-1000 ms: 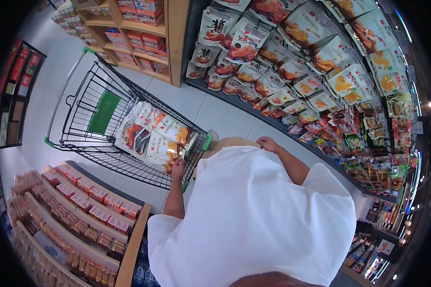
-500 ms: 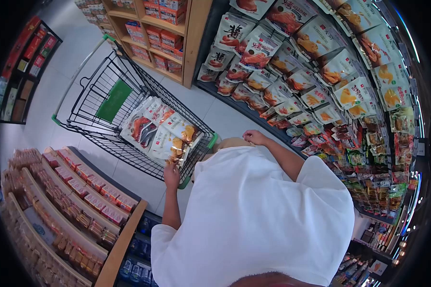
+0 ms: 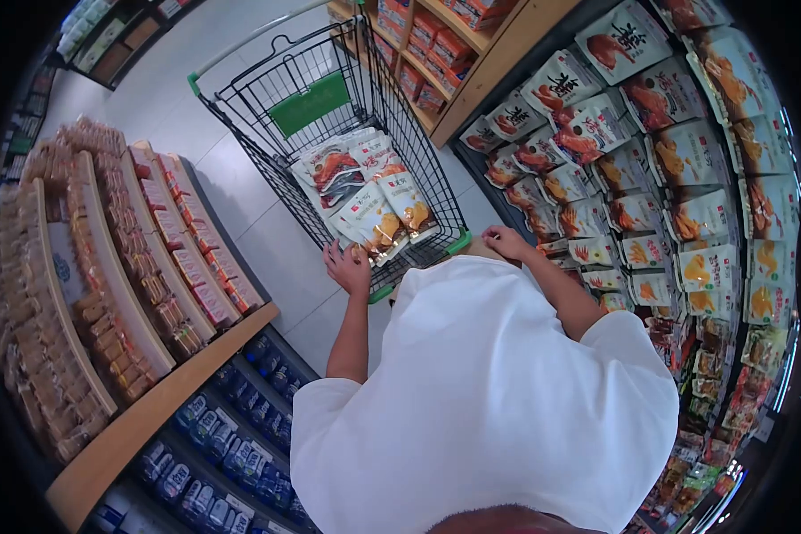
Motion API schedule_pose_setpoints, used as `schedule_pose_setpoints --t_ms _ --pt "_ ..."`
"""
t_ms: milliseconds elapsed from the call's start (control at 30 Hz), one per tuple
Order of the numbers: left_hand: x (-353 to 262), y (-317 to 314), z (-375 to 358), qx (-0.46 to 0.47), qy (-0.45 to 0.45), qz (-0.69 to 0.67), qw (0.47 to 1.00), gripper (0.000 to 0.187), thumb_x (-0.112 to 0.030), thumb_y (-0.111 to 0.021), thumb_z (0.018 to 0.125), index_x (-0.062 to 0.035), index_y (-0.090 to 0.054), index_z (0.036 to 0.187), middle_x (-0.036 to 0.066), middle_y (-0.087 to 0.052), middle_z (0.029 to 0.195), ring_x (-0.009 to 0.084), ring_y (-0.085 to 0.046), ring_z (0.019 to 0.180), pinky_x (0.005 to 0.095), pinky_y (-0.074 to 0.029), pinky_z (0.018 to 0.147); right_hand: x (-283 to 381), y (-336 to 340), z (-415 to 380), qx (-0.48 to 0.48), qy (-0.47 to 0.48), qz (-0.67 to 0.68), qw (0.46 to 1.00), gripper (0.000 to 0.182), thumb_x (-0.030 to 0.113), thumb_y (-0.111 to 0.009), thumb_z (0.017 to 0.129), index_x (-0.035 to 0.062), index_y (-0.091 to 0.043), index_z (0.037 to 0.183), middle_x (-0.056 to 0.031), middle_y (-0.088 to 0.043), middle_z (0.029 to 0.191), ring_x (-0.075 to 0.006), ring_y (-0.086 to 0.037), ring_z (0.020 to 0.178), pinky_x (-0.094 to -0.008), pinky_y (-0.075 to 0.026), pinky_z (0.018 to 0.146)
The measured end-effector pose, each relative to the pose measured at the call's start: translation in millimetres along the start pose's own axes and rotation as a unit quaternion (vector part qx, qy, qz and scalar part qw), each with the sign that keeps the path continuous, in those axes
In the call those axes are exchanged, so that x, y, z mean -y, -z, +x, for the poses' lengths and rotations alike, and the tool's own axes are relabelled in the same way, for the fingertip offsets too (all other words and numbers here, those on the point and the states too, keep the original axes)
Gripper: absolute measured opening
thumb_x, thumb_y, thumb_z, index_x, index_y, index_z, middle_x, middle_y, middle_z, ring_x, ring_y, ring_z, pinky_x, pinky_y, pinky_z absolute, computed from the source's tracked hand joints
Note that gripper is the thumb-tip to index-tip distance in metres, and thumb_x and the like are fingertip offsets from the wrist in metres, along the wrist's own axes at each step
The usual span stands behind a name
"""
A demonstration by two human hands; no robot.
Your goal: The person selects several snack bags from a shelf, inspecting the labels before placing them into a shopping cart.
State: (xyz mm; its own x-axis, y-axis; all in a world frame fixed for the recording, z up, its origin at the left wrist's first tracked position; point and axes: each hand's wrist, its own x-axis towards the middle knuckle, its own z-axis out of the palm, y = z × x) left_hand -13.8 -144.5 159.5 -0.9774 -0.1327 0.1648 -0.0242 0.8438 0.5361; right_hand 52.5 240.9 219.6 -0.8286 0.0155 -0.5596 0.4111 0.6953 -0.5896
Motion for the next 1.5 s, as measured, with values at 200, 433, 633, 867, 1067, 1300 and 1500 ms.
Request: schedule_pose_setpoints --t_ms 200,433,633,867,1067,1300,1500 --pt "4.5 -4.5 7.3 -0.014 -0.003 0.004 1.000 0.016 -0.020 -0.060 0.072 -0.0123 -0.065 0.084 0.005 -0.049 0.117 0.0296 -0.032 0.123 0.0487 -0.032 0.092 15.1 -25.6 44.4 -0.027 -0.008 0.036 0.999 0.038 0.024 -0.059 0.081 0.0044 -0.052 0.113 -0.0127 -0.063 0.093 -0.0231 -0.062 0.084 -0.0322 -0.048 0.075" --pt "-3.5 -9.2 22.4 -0.006 0.009 0.013 1.000 0.013 -0.020 -0.060 0.070 -0.0129 -0.067 0.079 0.005 -0.054 0.112 0.0308 -0.032 0.123 0.0479 -0.032 0.094 41.6 -62.2 100.2 0.054 0.036 -0.179 0.982 0.031 0.029 -0.059 0.076 0.0070 -0.062 0.097 -0.0137 -0.063 0.093 -0.0314 -0.060 0.088 -0.0414 -0.048 0.078" --pt "-6.2 -21.6 31.7 0.001 -0.074 0.045 0.996 0.016 -0.019 -0.059 0.070 -0.0080 -0.068 0.078 0.007 -0.056 0.111 0.0336 -0.032 0.122 0.0452 -0.033 0.096 35.6 -52.1 122.9 0.041 0.053 -0.084 0.994 0.027 0.027 -0.058 0.074 0.0091 -0.063 0.093 -0.0115 -0.064 0.087 -0.0283 -0.061 0.083 -0.0385 -0.048 0.074" --pt "-7.2 -26.9 46.4 0.048 -0.111 0.088 0.989 0.016 -0.019 -0.057 0.071 -0.0085 -0.067 0.076 0.006 -0.056 0.108 0.0336 -0.033 0.120 0.0505 -0.036 0.090 21.8 -36.7 123.3 0.006 0.076 0.049 0.996 0.024 0.023 -0.056 0.077 0.0077 -0.062 0.094 -0.0078 -0.066 0.086 -0.0214 -0.062 0.080 -0.0332 -0.049 0.073" --pt "-10.7 -32.4 55.3 0.042 -0.115 0.125 0.985 0.012 -0.018 -0.057 0.068 -0.0114 -0.066 0.073 0.003 -0.057 0.100 0.0312 -0.038 0.114 0.0497 -0.041 0.081 -11.9 -26.5 110.2 -0.045 0.054 0.221 0.973 0.022 0.019 -0.054 0.078 0.0060 -0.061 0.094 -0.0062 -0.066 0.084 -0.0181 -0.062 0.076 -0.0309 -0.048 0.071" --pt "-5.5 -26.2 71.9 0.046 -0.109 0.099 0.988 0.013 -0.016 -0.058 0.065 -0.0075 -0.065 0.071 0.008 -0.057 0.098 0.0331 -0.040 0.109 0.0466 -0.038 0.085 -94.3 -50.9 85.2 -0.053 -0.065 0.102 0.991 0.019 0.021 -0.055 0.081 0.0042 -0.065 0.083 -0.0083 -0.064 0.071 -0.0156 -0.059 0.064 -0.0309 -0.048 0.063" --pt "-16.9 -27.9 54.9 0.116 -0.033 0.123 0.985 0.018 -0.022 -0.058 0.069 -0.0109 -0.066 0.081 0.006 -0.052 0.108 0.0256 -0.038 0.114 0.0530 -0.027 0.090 -94.0 -17.1 78.8 0.001 -0.116 0.317 0.941 0.021 0.017 -0.053 0.086 0.0041 -0.059 0.101 -0.0064 -0.063 0.087 -0.0154 -0.060 0.076 -0.0275 -0.047 0.064"
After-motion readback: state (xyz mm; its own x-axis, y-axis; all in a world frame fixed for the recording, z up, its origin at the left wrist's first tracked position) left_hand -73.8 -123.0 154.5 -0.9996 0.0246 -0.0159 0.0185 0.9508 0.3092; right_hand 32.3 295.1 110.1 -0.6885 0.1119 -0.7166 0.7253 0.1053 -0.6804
